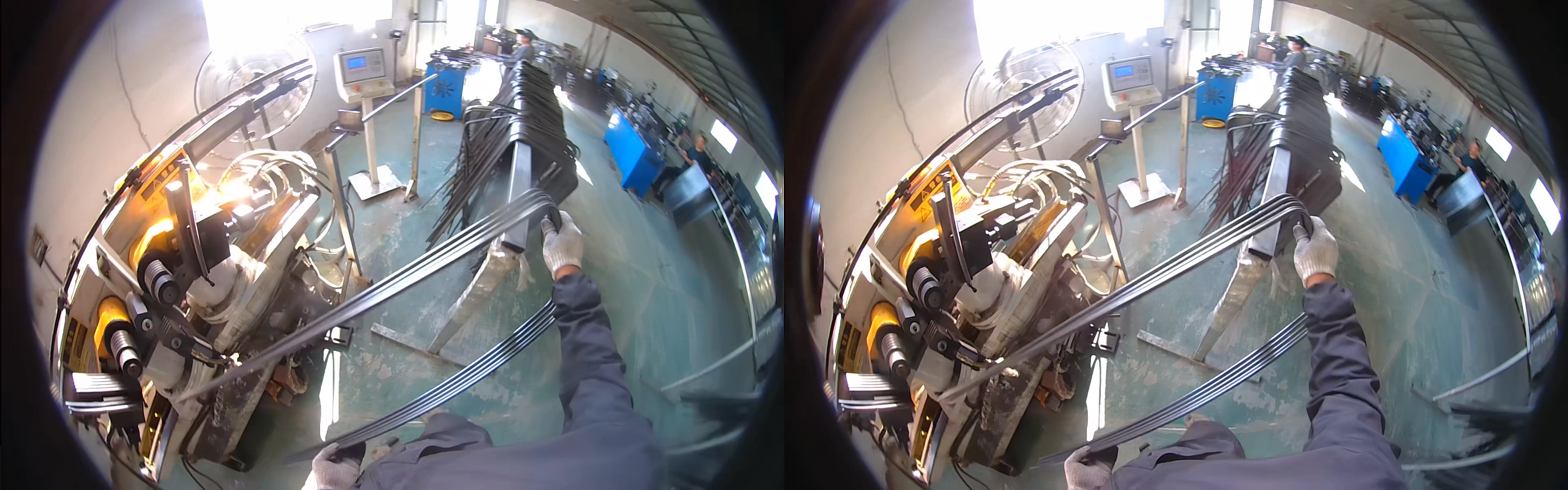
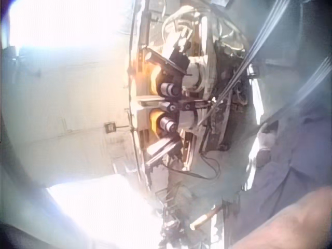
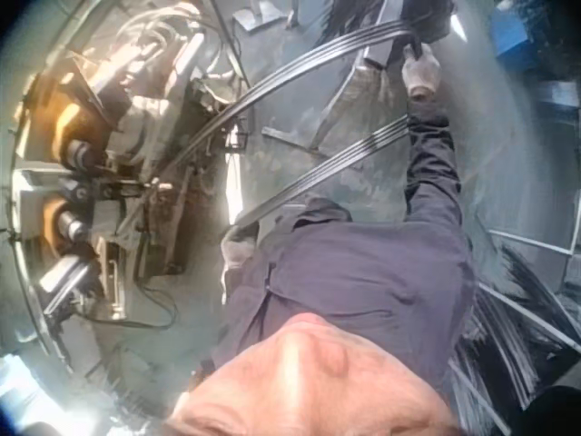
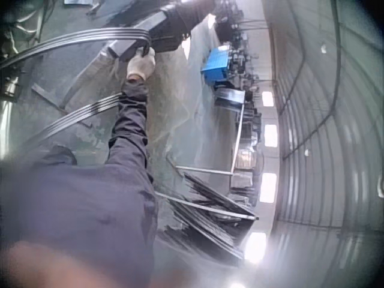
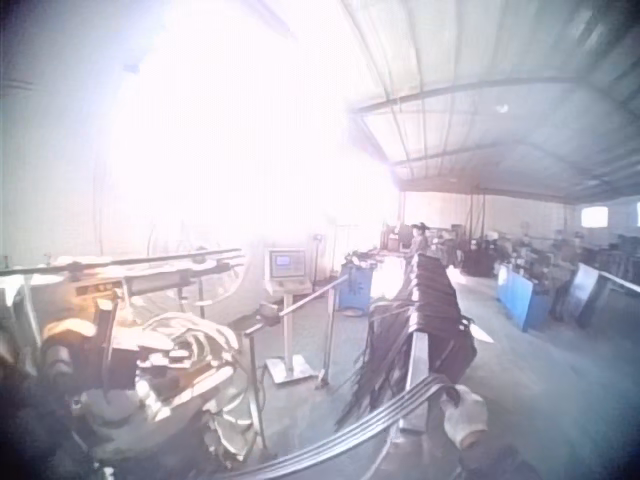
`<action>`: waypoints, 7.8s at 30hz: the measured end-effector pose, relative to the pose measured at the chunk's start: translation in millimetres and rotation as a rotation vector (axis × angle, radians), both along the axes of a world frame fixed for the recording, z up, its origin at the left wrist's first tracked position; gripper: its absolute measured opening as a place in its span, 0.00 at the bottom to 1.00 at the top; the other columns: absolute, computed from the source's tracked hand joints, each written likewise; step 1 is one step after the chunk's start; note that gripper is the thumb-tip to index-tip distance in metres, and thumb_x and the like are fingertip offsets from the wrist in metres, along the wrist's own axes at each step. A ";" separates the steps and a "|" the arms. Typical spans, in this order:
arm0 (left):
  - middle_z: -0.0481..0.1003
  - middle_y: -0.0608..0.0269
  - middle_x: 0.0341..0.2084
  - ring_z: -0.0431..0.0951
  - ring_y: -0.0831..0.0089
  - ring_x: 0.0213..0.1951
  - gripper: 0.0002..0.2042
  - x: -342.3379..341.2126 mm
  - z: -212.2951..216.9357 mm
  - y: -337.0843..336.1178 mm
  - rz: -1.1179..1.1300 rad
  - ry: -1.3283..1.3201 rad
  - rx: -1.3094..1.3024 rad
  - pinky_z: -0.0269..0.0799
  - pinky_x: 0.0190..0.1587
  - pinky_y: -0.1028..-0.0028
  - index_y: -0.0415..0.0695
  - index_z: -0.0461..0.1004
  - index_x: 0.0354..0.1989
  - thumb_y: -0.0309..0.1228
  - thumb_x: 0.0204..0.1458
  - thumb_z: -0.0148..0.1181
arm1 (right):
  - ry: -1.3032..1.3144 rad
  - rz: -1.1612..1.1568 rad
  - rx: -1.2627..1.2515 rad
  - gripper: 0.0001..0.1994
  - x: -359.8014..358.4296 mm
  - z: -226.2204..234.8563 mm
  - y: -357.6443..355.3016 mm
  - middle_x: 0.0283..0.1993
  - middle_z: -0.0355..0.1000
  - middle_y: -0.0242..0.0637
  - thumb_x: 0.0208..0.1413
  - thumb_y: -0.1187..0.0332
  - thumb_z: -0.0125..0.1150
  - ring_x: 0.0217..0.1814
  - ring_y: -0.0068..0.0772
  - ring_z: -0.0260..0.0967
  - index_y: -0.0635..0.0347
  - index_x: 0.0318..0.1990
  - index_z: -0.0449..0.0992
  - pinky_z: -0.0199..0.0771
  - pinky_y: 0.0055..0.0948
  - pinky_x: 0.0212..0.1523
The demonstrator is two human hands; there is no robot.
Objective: The person repeatedly picks up bundles of long metal rods and feeds them into a yellow and grey industrial machine. The rods are then placed onto a nearby rack after processing. The cycle of feeding and stacking continues throughout the clip.
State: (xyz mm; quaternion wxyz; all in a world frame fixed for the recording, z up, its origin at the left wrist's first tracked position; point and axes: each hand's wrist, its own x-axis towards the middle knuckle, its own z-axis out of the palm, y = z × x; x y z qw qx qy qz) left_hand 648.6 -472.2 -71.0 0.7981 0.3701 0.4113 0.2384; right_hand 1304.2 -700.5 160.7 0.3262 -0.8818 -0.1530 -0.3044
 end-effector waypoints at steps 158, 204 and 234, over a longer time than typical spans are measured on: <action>0.87 0.60 0.49 0.84 0.60 0.50 0.15 -564.4 154.1 417.6 1.066 -0.249 -0.032 0.79 0.65 0.61 0.43 0.84 0.50 0.43 0.69 0.72 | 1.197 1.012 0.938 0.13 -641.3 -61.9 668.7 0.42 0.86 0.41 0.68 0.66 0.64 0.44 0.40 0.85 0.60 0.53 0.87 0.85 0.39 0.45; 0.82 0.52 0.65 0.79 0.49 0.67 0.19 -405.1 150.8 445.5 0.986 -0.435 0.088 0.71 0.74 0.41 0.42 0.80 0.65 0.40 0.74 0.63 | 0.969 3.451 1.031 0.20 -699.6 176.8 569.3 0.47 0.85 0.49 0.79 0.54 0.61 0.43 0.46 0.85 0.65 0.47 0.87 0.86 0.48 0.45; 0.80 0.55 0.58 0.83 0.49 0.59 0.17 -942.0 155.2 395.9 1.371 -0.299 0.250 0.80 0.64 0.37 0.52 0.73 0.68 0.42 0.78 0.58 | 1.852 0.399 0.144 0.09 -742.9 -336.9 352.9 0.38 0.80 0.38 0.74 0.60 0.65 0.35 0.43 0.77 0.55 0.49 0.81 0.80 0.47 0.37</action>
